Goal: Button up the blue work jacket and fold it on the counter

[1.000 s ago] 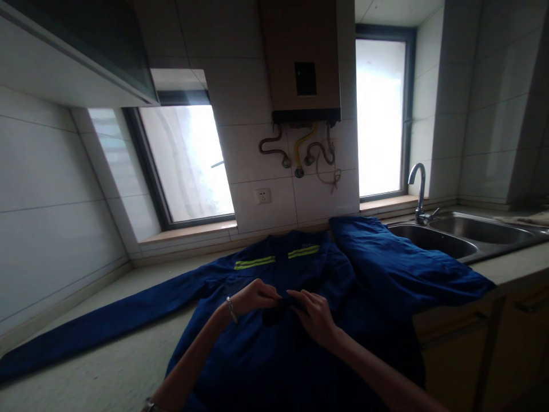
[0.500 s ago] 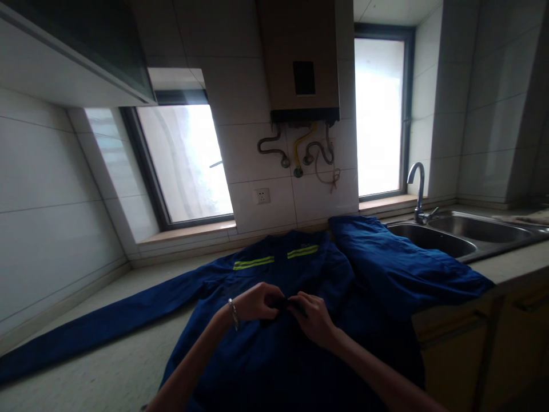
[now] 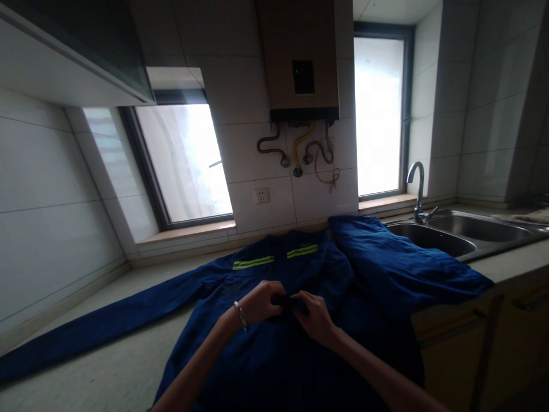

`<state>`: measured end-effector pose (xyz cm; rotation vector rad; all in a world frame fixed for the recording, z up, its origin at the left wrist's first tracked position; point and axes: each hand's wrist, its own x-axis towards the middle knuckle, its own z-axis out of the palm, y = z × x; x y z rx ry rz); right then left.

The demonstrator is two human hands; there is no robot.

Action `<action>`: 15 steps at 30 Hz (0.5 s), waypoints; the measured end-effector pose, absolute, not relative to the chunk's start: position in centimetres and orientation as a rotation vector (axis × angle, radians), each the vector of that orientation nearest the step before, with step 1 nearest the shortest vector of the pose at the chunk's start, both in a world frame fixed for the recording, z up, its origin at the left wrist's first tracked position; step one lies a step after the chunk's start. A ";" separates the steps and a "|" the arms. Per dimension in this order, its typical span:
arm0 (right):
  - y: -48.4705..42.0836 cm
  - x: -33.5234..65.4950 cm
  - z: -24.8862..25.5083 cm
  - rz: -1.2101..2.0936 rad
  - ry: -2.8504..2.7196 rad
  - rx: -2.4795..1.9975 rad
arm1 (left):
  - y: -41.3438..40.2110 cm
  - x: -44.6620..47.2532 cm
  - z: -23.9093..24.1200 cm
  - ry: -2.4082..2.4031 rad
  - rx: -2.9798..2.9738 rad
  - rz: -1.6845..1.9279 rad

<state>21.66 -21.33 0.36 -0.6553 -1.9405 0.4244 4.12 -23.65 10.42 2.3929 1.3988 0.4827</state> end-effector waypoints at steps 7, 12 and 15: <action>-21.4 21.6 0.0 0.338 -1.986 -0.652 | -23.4 3.3 9.9 1.353 2.404 0.475; -21.4 21.5 -0.2 0.307 -1.995 -0.642 | -23.1 3.1 9.5 1.352 2.420 0.477; -21.5 21.5 -0.2 0.312 -1.991 -0.649 | -23.1 3.3 9.5 1.349 2.444 0.484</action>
